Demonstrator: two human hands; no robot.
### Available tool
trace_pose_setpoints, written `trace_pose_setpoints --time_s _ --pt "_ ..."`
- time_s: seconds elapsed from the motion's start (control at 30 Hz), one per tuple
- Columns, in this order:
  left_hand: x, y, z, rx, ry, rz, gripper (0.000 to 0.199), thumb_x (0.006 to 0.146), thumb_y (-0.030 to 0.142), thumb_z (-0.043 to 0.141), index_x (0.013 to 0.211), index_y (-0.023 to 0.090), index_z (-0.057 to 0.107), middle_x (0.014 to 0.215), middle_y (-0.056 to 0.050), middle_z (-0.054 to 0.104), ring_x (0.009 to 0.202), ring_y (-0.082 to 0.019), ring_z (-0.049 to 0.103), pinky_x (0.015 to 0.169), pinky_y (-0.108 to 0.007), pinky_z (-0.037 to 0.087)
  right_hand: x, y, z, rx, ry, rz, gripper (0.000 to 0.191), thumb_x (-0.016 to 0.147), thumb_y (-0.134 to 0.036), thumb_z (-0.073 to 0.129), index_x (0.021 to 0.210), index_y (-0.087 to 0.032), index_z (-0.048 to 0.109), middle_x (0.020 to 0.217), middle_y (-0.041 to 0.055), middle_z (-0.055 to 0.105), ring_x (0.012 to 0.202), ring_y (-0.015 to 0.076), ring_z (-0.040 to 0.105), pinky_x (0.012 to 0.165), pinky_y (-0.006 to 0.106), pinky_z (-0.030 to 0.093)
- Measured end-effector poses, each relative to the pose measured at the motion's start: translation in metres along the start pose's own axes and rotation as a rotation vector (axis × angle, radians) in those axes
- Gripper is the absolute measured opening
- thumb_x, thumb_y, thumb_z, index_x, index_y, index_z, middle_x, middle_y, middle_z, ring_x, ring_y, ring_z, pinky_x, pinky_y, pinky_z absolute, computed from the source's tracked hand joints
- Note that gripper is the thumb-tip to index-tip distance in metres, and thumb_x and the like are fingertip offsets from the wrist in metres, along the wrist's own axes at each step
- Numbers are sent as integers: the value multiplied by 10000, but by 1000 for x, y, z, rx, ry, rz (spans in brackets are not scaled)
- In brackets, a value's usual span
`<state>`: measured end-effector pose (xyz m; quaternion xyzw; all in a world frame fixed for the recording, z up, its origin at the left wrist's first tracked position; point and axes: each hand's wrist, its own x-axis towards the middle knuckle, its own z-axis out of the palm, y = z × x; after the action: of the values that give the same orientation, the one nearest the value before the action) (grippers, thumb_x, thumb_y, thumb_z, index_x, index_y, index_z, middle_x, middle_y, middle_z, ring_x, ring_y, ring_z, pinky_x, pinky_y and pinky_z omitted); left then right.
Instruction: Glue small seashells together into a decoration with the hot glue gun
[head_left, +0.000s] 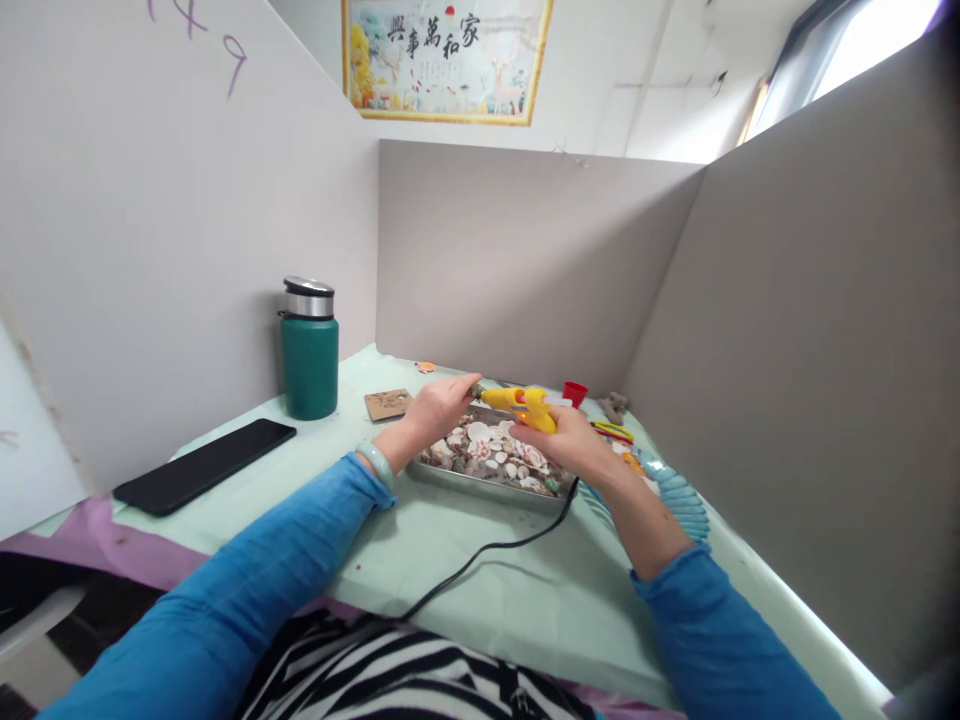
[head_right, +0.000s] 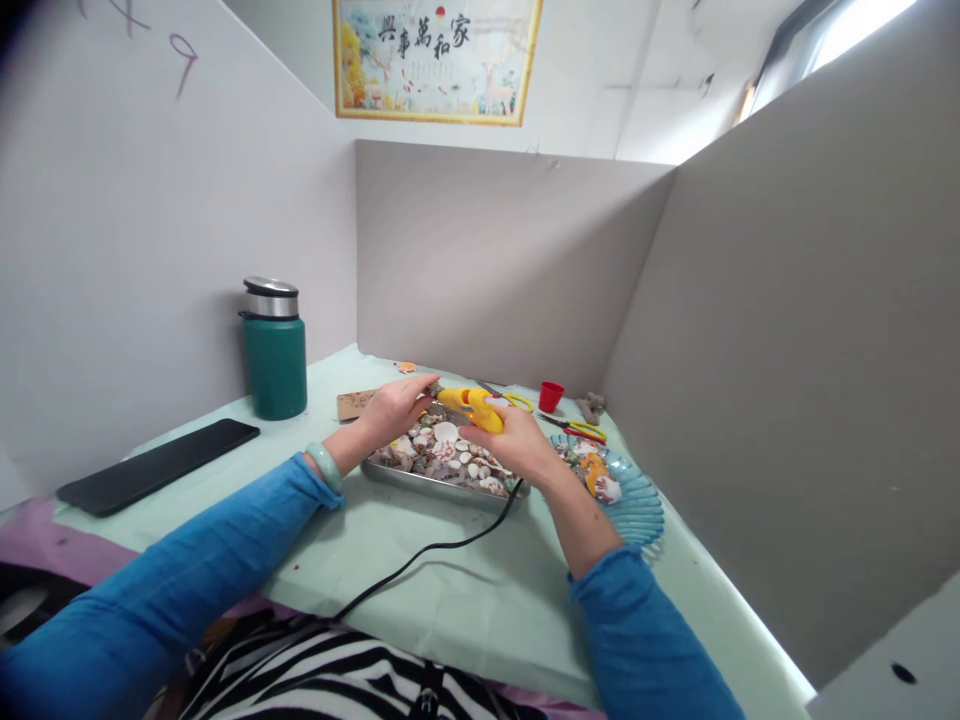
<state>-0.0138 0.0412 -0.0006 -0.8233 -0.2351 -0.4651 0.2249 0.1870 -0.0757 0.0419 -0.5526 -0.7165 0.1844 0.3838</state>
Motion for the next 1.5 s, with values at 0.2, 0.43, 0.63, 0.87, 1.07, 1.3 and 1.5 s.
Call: trace_pose_setpoints --time_s 0.2,0.43,0.63,0.87,1.07,1.3,1.5 --pt "0 0 0 -10 -2 2 309 847 163 451 1142 112 529 1042 -136 663 919 -196 648 835 -346 519 -1 -1 -1 -7 4 -6 305 673 -462 613 753 -168 625 551 -28 483 532 125 438 518 249 324" --pt "1 2 -2 -46 5 -21 310 845 157 448 1140 127 542 1066 -120 659 950 -187 637 843 -338 513 -1 1 -1 8 29 -46 353 660 -483 607 778 -152 639 557 -23 491 539 129 451 516 248 327" --pt "1 3 -3 -89 -2 -55 302 837 164 467 1119 116 563 1061 -120 662 947 -191 636 852 -340 506 0 3 0 -8 30 -29 356 664 -496 613 786 -162 639 568 -23 497 542 134 452 523 254 332" --pt "2 4 -3 -231 -1 -154 281 821 192 522 1084 119 590 984 -108 683 839 -175 659 808 -321 518 1 5 -2 -29 29 -66 355 680 -498 605 801 -165 632 560 -24 491 546 138 453 515 254 324" --pt "6 5 -5 -351 18 -271 280 781 199 577 1050 129 612 925 -87 695 776 -162 665 751 -296 534 2 8 0 -30 41 -90 326 693 -485 606 785 -173 615 561 -27 483 518 119 423 481 243 298" --pt "5 -2 -2 -727 -23 -452 340 749 263 626 1061 129 607 883 -75 699 799 -173 671 752 -309 548 1 8 -1 32 34 -90 299 694 -475 624 767 -186 597 595 -22 498 515 115 419 482 248 309" --pt "10 3 -5 -1113 -49 -622 428 687 288 690 1054 94 586 907 -94 692 794 -178 669 747 -335 557 -1 7 -1 21 66 -101 295 687 -487 621 756 -200 614 581 -14 506 520 131 440 468 256 322"
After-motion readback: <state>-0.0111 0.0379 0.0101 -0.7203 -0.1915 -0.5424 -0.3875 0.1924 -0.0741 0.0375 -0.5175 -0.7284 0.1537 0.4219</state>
